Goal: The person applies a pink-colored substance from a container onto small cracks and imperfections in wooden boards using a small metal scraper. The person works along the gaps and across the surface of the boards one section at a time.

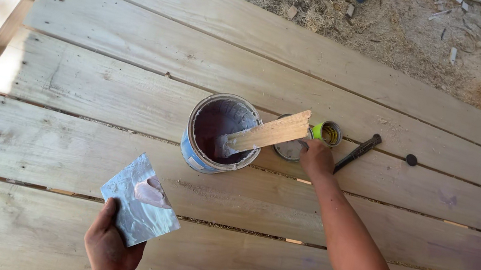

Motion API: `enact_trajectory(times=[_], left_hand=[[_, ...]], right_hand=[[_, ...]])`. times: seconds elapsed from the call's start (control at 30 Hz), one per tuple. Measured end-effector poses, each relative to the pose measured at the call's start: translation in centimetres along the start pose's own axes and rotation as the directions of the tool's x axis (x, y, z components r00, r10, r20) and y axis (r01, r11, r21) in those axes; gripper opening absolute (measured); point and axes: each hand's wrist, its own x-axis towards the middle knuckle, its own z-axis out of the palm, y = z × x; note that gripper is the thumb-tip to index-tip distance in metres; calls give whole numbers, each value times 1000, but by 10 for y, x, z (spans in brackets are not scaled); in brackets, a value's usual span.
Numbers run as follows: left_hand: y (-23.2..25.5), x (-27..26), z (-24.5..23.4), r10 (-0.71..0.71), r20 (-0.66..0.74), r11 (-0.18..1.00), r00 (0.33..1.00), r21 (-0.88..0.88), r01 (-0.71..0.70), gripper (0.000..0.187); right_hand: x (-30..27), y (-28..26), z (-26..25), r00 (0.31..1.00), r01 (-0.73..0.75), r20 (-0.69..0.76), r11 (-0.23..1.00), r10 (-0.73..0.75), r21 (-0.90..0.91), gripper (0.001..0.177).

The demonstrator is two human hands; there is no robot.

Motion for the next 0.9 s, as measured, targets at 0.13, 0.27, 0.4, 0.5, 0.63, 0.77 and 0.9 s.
enact_trajectory(times=[0.13, 0.27, 0.4, 0.5, 0.63, 0.77, 0.9], left_hand=[[1, 0, -10, -6, -28, 1000, 1000, -7, 6, 37], [-1, 2, -17, 15, 18, 1000, 1000, -21, -15, 35], [-4, -1, -17, -10, -37, 1000, 999, -21, 9, 36], [-6, -1, -21, -12, -15, 999, 1000, -31, 11, 36], [-16, 2, -32, -3, 52, 999, 999, -46, 6, 35], [-33, 3, -33, -31, 145, 999, 989, -40, 37, 37], [-66, -4, -15, -31, 142, 983, 989, 184, 5, 41]], right_hand=[[4, -4, 5, 1000, -1, 16, 998, 3, -66, 24], [12, -2, 14, 999, -35, 33, 994, 39, -107, 21], [23, 6, 37, 996, -55, 53, 982, 66, -182, 21], [30, 9, 51, 998, -51, 19, 983, 55, -177, 21], [24, -7, 32, 988, -118, 87, 991, 124, -69, 24], [0, -23, -19, 978, -167, 170, 946, 123, 279, 33], [-72, -41, -90, 969, -245, 211, 639, 131, 729, 41]])
